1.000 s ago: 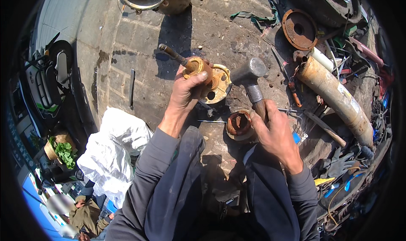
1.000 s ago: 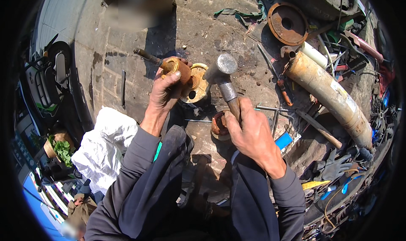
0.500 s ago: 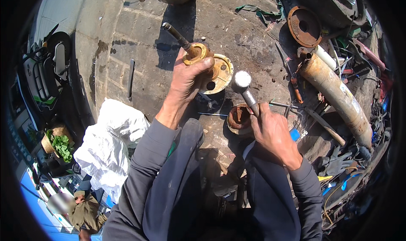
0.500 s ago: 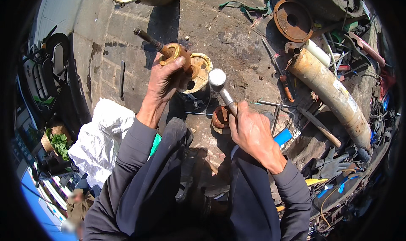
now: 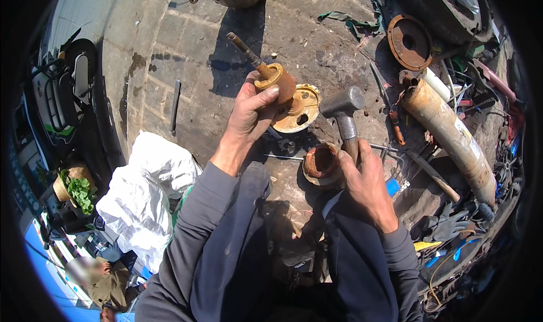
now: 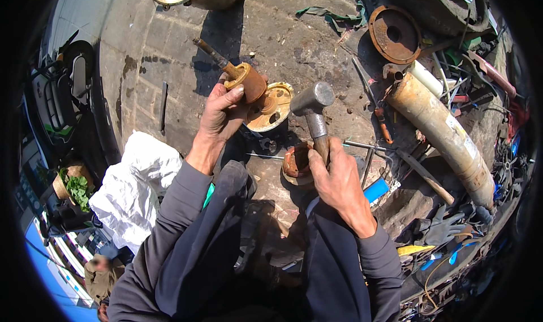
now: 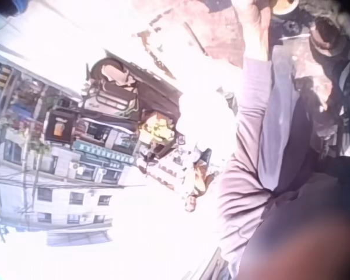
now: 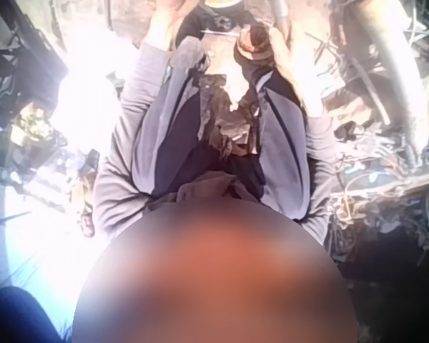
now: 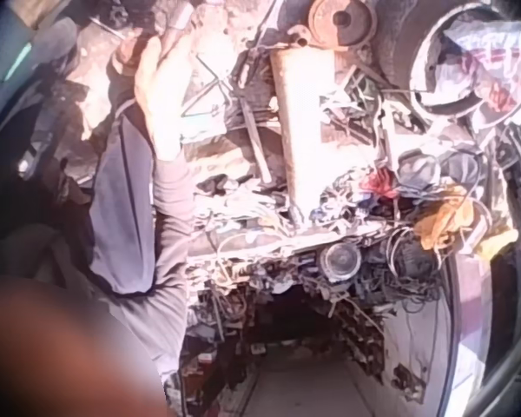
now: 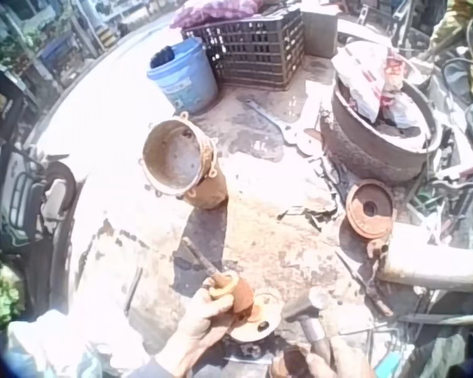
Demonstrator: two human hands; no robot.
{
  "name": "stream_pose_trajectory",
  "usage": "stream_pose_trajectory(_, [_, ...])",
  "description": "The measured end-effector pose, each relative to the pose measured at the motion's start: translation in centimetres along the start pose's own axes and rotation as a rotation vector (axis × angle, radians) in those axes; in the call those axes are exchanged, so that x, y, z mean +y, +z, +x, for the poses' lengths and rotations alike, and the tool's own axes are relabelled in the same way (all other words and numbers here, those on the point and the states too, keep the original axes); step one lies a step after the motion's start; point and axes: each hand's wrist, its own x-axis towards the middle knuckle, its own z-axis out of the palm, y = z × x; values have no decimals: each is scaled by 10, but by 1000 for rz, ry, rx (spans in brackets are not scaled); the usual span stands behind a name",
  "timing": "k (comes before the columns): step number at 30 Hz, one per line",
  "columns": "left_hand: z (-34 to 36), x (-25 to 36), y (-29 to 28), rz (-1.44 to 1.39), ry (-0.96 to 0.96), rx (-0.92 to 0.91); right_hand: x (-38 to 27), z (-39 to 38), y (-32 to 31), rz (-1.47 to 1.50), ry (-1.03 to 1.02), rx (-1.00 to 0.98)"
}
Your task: The person sits on the ground and uses a hammer to separate and disassemble a cylindrical metal component. They remove a circular metal plate and continue to hammer a smaller cylindrical part to extract an inner shaft.
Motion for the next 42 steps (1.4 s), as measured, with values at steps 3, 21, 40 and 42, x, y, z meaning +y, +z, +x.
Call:
stream_pose_trajectory(3, [0,-2,1,88,25,43,3,-1,-1,20,41,8])
stream_pose_trajectory(21, [12,-6,17,289,212,249,-87,-26,-40,-105,-385,185])
stream_pose_trajectory(40, [15,3,16,-88,-7,279,-40,0,-17,-112,-212,49])
stream_pose_trajectory(42, [15,2,13,-132,-26,236,-34,4,-10,-89,-147,69])
